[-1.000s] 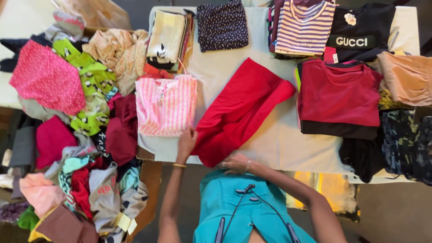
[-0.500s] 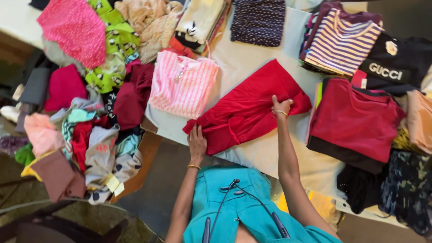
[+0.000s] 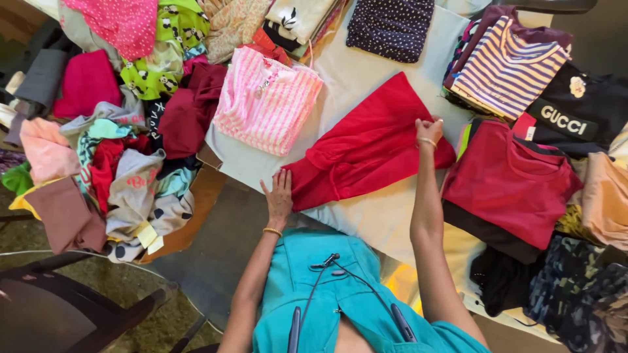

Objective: Fold and organize various clothing items on a table.

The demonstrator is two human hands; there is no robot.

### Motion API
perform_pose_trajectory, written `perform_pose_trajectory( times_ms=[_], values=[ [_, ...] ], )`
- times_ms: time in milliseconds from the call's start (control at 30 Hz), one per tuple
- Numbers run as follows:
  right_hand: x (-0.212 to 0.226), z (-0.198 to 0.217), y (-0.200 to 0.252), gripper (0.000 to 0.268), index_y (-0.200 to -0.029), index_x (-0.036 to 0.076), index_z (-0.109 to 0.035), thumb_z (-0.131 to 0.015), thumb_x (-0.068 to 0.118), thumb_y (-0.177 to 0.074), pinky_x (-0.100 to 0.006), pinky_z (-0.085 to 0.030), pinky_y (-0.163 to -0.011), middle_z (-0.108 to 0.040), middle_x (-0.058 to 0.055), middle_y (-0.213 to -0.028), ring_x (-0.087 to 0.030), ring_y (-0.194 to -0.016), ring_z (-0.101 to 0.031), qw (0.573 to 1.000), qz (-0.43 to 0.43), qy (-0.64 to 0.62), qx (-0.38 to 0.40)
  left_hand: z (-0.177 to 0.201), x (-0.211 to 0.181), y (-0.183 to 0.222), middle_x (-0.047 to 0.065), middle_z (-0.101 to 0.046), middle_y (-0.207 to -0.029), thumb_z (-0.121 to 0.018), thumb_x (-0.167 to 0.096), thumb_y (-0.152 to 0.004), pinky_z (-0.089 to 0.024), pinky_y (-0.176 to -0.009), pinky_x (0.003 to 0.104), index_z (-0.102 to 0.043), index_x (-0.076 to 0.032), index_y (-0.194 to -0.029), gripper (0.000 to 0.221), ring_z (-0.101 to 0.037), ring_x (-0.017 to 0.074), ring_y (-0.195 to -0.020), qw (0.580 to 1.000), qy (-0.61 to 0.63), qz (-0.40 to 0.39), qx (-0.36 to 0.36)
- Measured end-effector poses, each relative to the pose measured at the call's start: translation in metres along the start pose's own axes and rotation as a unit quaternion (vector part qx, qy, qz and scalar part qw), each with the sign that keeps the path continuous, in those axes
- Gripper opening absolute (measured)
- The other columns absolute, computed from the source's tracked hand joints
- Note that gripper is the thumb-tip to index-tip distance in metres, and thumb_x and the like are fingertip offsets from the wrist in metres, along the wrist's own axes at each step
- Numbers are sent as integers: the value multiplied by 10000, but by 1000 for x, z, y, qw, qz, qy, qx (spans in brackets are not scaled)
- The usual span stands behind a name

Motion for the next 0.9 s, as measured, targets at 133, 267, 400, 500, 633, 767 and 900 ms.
perform_pose_trajectory(
  times_ms=[133,267,400,500,633,767,900],
  values=[
    [45,41,42,570,-1264,14,-553,-894,126,-820,-385,-573,-795,-714,-151,-1034,-284,-906,-711,969,187,162,-21,44,-13,0,100,-397,-1596,-668,-100,-771,-128,-1192,704,-375,-116,-1562,843,-354,286,-1492,1000,-11,9,-22],
    [73,45,80,749,-1304,24,-546,-944,174,-687,-455,-549,-850,-672,-219,-1081,-378,-999,-655,920,275,276,44,80,-59,5,96,-432,-1578,-658,-93,-799,-201,-1223,605,-436,-124,-1526,760,-398,265,-1476,983,59,-145,-100],
    [71,44,94,560,-1254,167,-635,-885,153,-753,-482,-540,-767,-665,-129,-950,-352,-897,-672,920,153,328,151,59,-98,3,88,-503,-1504,-636,-97,-907,-363,-1148,485,-482,-87,-1473,586,-499,244,-1378,948,121,-279,-95],
    [88,55,106,258,-1047,188,-709,-828,129,-825,-493,-534,-728,-653,-126,-954,-360,-864,-671,898,187,373,136,45,-106,-12,93,-546,-1453,-627,-91,-904,-446,-1037,418,-527,-77,-1423,529,-553,251,-1290,957,137,-246,-68],
    [143,94,152,151,-960,185,-735,-728,46,-902,-485,-535,-718,-662,-113,-1018,-362,-901,-677,897,257,357,50,14,-98,-15,81,-574,-1367,-652,-124,-882,-463,-907,417,-538,-77,-1420,551,-579,239,-1159,976,111,-185,-29],
    [190,131,200,262,-1039,154,-722,-699,-21,-845,-443,-576,-798,-672,-104,-1109,-344,-1010,-696,907,321,263,-75,-1,-87,-17,73,-577,-1233,-712,-183,-857,-446,-812,445,-533,-102,-1413,590,-572,252,-1044,986,105,-129,-3],
    [195,161,227,321,-1099,94,-730,-669,-108,-858,-433,-581,-821,-671,-153,-1141,-353,-1043,-689,906,330,187,-190,38,-85,-25,74,-552,-1252,-702,-66,-750,-453,-791,433,-539,-153,-1476,749,-555,267,-1015,990,102,-91,-21]
  ],
)
Point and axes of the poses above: each hand's wrist, its own y-axis away from the middle knuckle, its own z-axis out of the back of the hand, x = y × z, the point moved 10 cm from there along -y, towards the middle knuckle
